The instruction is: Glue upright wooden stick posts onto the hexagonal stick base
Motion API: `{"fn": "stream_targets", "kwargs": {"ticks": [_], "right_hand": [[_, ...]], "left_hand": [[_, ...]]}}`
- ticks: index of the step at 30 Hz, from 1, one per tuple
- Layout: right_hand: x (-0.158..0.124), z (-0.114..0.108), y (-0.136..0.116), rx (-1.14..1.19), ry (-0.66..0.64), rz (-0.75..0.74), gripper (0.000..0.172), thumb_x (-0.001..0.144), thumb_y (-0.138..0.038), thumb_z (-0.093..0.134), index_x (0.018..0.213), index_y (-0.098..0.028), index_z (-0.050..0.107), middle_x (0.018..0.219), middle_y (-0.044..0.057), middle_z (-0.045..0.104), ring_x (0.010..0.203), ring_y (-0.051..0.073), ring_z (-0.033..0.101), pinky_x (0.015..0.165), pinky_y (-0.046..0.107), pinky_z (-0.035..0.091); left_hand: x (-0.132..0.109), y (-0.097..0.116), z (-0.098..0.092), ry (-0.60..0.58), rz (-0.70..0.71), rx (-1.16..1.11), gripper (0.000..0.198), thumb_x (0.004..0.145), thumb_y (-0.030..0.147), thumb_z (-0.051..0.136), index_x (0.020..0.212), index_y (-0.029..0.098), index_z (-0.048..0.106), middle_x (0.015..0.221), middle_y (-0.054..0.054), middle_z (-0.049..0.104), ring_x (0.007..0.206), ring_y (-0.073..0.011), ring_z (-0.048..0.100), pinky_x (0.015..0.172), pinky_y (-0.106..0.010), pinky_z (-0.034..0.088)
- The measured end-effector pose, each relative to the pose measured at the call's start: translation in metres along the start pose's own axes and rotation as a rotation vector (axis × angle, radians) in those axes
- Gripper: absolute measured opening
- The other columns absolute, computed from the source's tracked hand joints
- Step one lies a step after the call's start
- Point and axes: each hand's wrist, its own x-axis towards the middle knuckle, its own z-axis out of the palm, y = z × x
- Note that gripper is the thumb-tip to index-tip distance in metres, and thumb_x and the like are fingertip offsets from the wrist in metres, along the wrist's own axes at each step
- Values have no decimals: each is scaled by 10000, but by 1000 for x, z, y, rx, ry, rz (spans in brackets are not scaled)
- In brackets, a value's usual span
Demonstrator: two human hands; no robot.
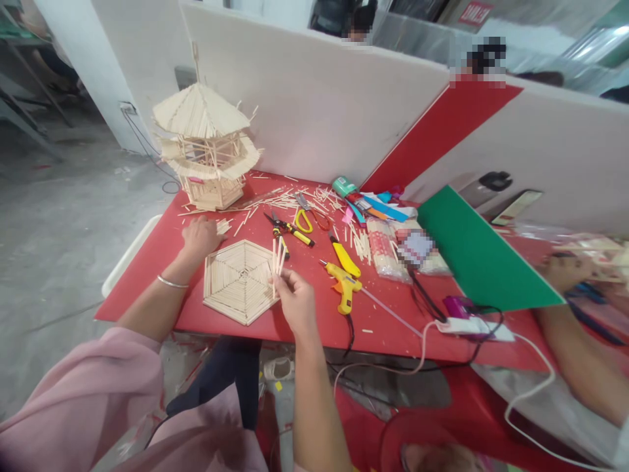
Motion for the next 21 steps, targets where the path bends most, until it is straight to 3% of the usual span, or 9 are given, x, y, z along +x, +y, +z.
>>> {"fn": "stream_targets", "kwargs": {"ticks": [5,7,9,10,12,15,17,21], "right_hand": [[-2,1,5,-46,38,30,378,788,-534,664,889,-177,737,683,20,650,541,121,495,498,246,377],[0,4,1,-48,49,29,363,780,-515,666,894,-179,743,704,25,664,560,129,514,515,250,389],[4,10,-5,-62,30,18,329,773,-483,665,883,-183,746,725,27,682,590,134,533,556,254,410],[7,13,-7,-78,7,14,312,770,-470,661,864,-185,747,725,25,686,604,137,540,577,257,419],[15,21,-11,-106,-64,10,292,770,-457,647,841,-191,746,719,16,687,620,141,544,607,261,423],[24,29,-11,-134,-143,-24,273,787,-445,616,787,-196,728,674,-6,650,633,148,539,634,266,419],[26,32,-8,-150,-162,-62,268,805,-431,593,715,-198,692,650,-10,621,653,157,545,655,272,421],[23,34,-4,-195,-167,-122,227,828,-357,557,717,-203,681,725,10,651,740,182,589,721,295,448]], "left_hand": [[-1,0,-2,61,21,-135,281,780,374,746,945,147,724,1140,-226,601,1182,-432,468,974,-534,357],[-2,4,-5,132,96,-271,182,805,311,708,908,163,735,1151,-200,609,1194,-392,478,990,-495,364],[-7,12,-8,119,246,-493,138,825,289,674,880,185,747,1095,-150,646,1088,-299,552,944,-403,420],[-11,18,-9,48,337,-626,133,819,291,676,867,192,752,1032,-123,668,986,-248,586,890,-353,450],[-21,29,-10,-212,496,-877,127,776,296,711,841,196,757,890,-72,690,794,-173,593,748,-277,472],[-36,43,-7,-570,533,-1129,157,742,316,734,805,174,752,732,-33,660,620,-119,552,573,-223,421],[-43,47,-3,-636,480,-1216,180,742,312,739,827,154,753,690,-23,647,553,-97,523,527,-215,397],[-45,48,3,-572,493,-1224,178,752,314,747,810,146,752,664,-16,625,526,-81,493,496,-200,382]]}}
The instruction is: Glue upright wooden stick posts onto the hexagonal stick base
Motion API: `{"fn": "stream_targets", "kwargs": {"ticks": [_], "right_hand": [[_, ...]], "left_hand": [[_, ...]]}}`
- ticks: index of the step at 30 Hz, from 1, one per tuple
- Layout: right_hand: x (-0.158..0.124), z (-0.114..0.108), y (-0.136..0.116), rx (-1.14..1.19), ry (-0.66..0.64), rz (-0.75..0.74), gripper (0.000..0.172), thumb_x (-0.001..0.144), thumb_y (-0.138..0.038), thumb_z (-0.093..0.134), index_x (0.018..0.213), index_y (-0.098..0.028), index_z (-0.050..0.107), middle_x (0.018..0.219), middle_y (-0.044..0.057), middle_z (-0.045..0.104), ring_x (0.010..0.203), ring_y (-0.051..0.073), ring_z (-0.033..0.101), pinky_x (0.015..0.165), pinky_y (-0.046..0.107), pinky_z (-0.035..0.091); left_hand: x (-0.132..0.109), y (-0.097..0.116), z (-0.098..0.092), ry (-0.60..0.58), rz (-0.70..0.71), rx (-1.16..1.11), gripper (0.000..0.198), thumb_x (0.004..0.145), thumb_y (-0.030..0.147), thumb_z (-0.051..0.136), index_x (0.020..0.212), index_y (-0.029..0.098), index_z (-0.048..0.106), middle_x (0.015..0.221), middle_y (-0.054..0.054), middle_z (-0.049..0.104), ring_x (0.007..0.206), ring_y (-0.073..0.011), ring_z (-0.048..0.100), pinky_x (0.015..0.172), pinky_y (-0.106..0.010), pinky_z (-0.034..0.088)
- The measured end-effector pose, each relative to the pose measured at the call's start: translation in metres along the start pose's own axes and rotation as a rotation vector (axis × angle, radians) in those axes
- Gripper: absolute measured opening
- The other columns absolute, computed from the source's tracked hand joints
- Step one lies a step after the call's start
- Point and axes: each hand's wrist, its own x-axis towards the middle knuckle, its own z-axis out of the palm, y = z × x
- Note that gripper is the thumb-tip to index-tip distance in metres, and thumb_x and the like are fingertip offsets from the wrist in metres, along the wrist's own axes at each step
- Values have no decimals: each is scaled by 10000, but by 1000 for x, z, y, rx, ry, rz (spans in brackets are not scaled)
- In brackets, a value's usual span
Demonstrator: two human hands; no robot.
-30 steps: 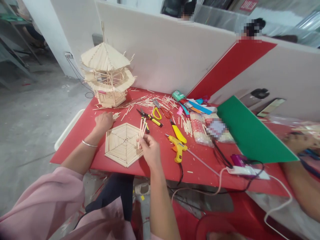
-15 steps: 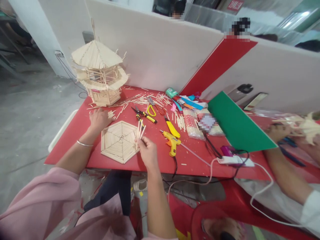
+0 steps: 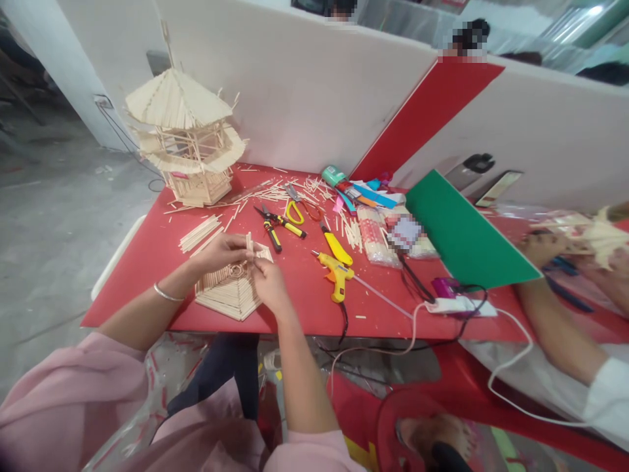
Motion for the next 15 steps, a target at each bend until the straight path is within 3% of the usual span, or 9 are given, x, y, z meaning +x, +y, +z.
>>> {"fn": "stream_targets", "kwargs": {"ticks": [3,5,7,10,15], "right_hand": [[-5,-4,-6,-33,49,-7,239,830,-325,560,954,-210,729,884,43,707,767,184,604,735,311,481],[-8,-11,-15,-52,140,-44,398,837,-321,574,1213,-230,669,1085,76,707,776,173,605,728,317,507],[-10,-20,-26,-92,223,-143,498,857,-323,576,1351,-261,585,1238,96,657,828,174,609,729,322,524],[-7,-32,-41,-153,168,-272,435,892,-335,574,1325,-314,612,1257,71,647,914,180,620,764,328,534],[4,-35,-45,-84,-4,-249,257,885,-390,619,1084,-289,748,1084,47,706,907,179,654,752,311,531]], "left_hand": [[0,-2,-1,20,70,73,210,783,356,724,727,153,731,663,-20,600,527,-79,478,478,-189,377],[0,-2,-1,37,88,111,229,791,375,715,713,160,726,699,-34,612,534,-82,478,477,-188,384],[0,-2,0,19,70,135,221,788,383,717,736,168,735,701,-36,615,533,-87,475,476,-189,386],[0,-1,3,-47,53,159,174,783,350,719,783,179,752,656,-19,608,527,-91,467,487,-189,386],[1,-1,7,-41,67,167,135,769,263,725,673,168,721,587,-4,590,505,-81,472,519,-202,388]]}}
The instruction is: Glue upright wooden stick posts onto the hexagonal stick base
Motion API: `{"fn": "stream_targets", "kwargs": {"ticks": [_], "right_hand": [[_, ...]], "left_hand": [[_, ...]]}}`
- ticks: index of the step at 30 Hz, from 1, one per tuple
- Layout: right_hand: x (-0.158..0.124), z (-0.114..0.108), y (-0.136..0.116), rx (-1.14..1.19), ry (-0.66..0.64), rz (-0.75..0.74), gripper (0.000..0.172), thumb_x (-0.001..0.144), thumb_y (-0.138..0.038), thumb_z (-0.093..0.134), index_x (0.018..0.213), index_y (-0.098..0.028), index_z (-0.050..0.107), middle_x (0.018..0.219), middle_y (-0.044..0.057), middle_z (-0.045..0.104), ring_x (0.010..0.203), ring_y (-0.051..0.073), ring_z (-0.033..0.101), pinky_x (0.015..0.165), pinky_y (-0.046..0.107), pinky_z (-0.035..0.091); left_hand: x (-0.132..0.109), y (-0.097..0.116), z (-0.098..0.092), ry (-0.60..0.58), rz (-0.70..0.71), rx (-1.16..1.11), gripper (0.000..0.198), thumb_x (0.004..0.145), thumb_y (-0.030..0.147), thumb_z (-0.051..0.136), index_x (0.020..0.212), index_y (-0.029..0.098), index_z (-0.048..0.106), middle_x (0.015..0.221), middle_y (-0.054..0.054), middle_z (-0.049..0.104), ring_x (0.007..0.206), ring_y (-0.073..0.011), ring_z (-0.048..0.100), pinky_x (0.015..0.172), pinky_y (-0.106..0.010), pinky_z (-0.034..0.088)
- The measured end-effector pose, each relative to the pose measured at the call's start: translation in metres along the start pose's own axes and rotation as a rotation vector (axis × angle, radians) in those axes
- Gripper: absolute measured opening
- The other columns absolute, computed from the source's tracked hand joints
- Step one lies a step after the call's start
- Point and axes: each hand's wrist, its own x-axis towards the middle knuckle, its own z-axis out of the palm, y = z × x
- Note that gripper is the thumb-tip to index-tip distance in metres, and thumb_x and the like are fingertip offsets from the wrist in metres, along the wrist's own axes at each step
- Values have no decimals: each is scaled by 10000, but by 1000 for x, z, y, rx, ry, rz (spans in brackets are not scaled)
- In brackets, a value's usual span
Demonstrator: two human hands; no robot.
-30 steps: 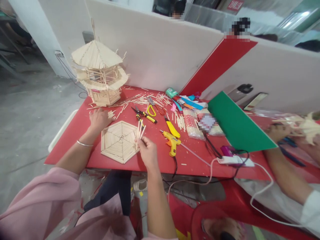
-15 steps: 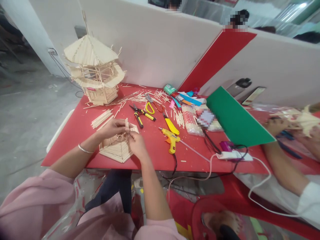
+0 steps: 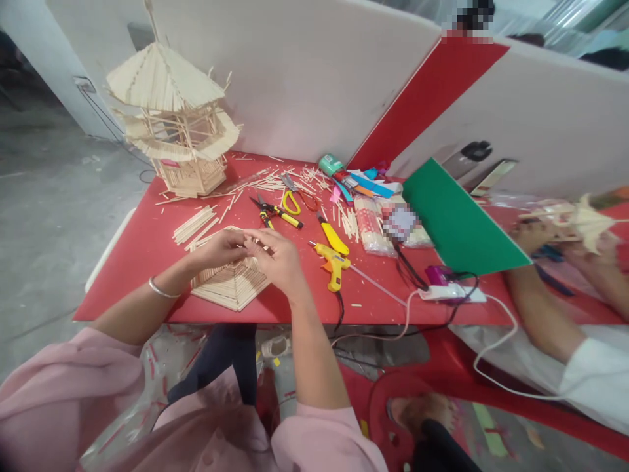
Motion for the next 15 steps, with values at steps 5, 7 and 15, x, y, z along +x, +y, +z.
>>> {"fn": "stream_targets", "kwargs": {"ticks": [5,7,15], "right_hand": [[1,5,4,97,69,125,244,849,-437,655,974,-256,759,904,32,724,631,131,599,592,285,501],[1,6,3,102,84,147,231,836,-435,667,940,-249,757,814,17,714,581,123,575,581,286,498],[-4,12,5,-79,275,10,233,889,-423,614,961,-246,746,890,43,718,735,166,657,698,323,561]], "left_hand": [[0,-2,1,-40,46,8,140,794,292,713,737,169,744,679,-18,643,494,-72,477,506,-204,394],[0,-2,2,-34,19,-1,145,794,303,717,753,168,751,705,-26,655,494,-71,481,502,-202,399],[-2,-3,9,110,139,102,119,805,267,709,731,174,722,695,-32,656,594,-110,551,593,-217,427]]}}
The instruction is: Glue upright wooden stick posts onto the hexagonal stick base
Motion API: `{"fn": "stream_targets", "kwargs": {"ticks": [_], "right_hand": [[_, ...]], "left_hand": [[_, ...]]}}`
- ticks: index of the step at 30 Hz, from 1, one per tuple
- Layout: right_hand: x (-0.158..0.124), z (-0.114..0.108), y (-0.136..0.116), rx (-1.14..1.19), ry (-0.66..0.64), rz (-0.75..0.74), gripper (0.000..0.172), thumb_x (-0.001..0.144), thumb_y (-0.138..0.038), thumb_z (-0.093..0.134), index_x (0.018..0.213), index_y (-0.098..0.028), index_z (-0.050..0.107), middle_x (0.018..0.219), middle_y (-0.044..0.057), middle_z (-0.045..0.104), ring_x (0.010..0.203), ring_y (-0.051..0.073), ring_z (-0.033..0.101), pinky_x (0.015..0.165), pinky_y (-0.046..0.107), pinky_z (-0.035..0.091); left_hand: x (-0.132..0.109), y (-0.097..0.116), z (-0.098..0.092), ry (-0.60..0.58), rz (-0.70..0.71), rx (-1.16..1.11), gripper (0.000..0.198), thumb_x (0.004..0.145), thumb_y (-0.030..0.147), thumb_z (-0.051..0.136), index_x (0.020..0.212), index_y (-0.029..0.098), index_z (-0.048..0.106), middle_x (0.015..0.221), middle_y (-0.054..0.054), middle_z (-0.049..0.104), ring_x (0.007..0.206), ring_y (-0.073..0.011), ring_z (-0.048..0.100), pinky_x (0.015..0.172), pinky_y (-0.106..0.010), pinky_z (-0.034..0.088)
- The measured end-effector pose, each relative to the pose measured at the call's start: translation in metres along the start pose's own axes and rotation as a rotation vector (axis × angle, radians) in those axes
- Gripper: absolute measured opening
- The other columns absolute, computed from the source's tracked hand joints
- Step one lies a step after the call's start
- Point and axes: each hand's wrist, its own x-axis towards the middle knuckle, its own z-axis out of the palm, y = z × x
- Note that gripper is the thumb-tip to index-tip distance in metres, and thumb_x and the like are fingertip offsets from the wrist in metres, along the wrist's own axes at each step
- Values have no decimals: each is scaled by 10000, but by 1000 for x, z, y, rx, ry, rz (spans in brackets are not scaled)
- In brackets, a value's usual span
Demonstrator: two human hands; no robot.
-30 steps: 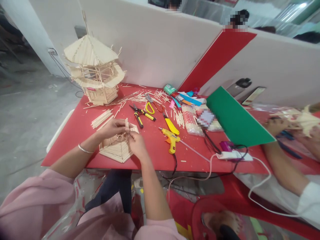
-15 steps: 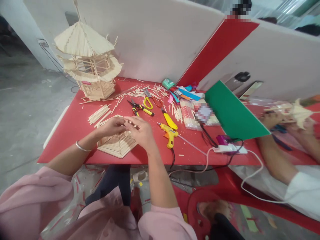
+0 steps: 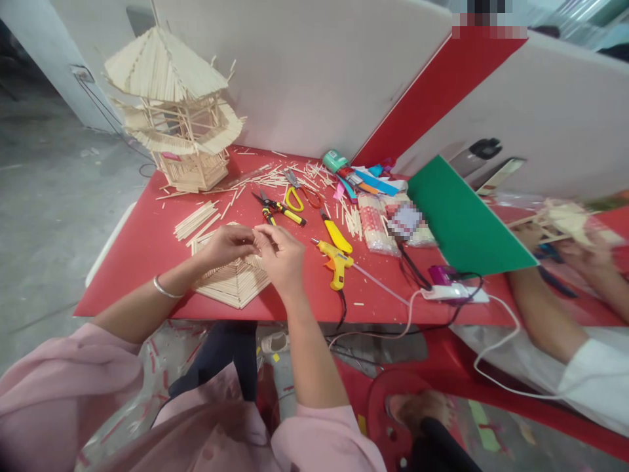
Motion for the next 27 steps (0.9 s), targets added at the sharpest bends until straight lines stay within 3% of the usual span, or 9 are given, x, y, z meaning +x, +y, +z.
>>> {"fn": "stream_targets", "kwargs": {"ticks": [4,8,11,14,17,19,24,27], "right_hand": [[-3,4,3,61,58,5,229,883,-422,626,958,-238,740,859,26,720,667,141,652,656,304,582],[-1,1,1,214,-37,106,254,826,-429,694,969,-225,742,803,4,712,588,105,627,575,254,553],[1,-5,1,286,-130,184,343,792,-440,727,1063,-231,734,780,-12,707,533,82,580,523,234,510],[1,-9,3,266,-160,206,351,788,-442,729,1067,-230,744,806,-5,723,571,88,594,539,228,500],[0,-9,4,183,-99,164,294,787,-429,724,987,-218,766,856,16,744,695,122,652,644,247,532],[0,-7,5,172,-56,166,299,784,-437,715,970,-208,764,831,19,742,685,129,651,636,251,530],[5,-5,11,274,84,214,330,747,-455,734,950,-196,744,736,-8,704,511,82,539,500,222,468],[10,-11,18,328,224,219,349,721,-480,754,923,-196,741,745,-5,701,516,74,515,473,208,436]], "left_hand": [[0,-7,4,83,256,252,210,849,223,642,647,167,639,599,-1,592,577,-100,525,627,-222,411],[1,-14,5,50,389,285,274,917,242,548,669,160,631,614,-13,619,565,-97,537,606,-221,411],[0,-11,4,-10,321,180,296,926,304,550,690,153,646,668,-35,660,605,-104,575,618,-220,439],[-2,-4,4,-136,129,-10,299,899,389,594,753,140,670,628,-12,628,541,-92,542,544,-202,433],[-4,2,4,-255,-68,-191,320,844,442,662,792,127,677,579,16,579,469,-76,495,480,-191,416],[-5,4,2,-271,-136,-267,327,820,448,693,801,122,685,614,5,603,490,-75,512,499,-190,435],[-5,5,0,-330,-218,-295,320,820,439,703,847,121,727,717,-29,680,523,-71,530,503,-181,430],[-5,5,1,-357,-211,-223,349,851,453,671,794,115,741,757,-72,724,631,-107,617,560,-185,456]]}}
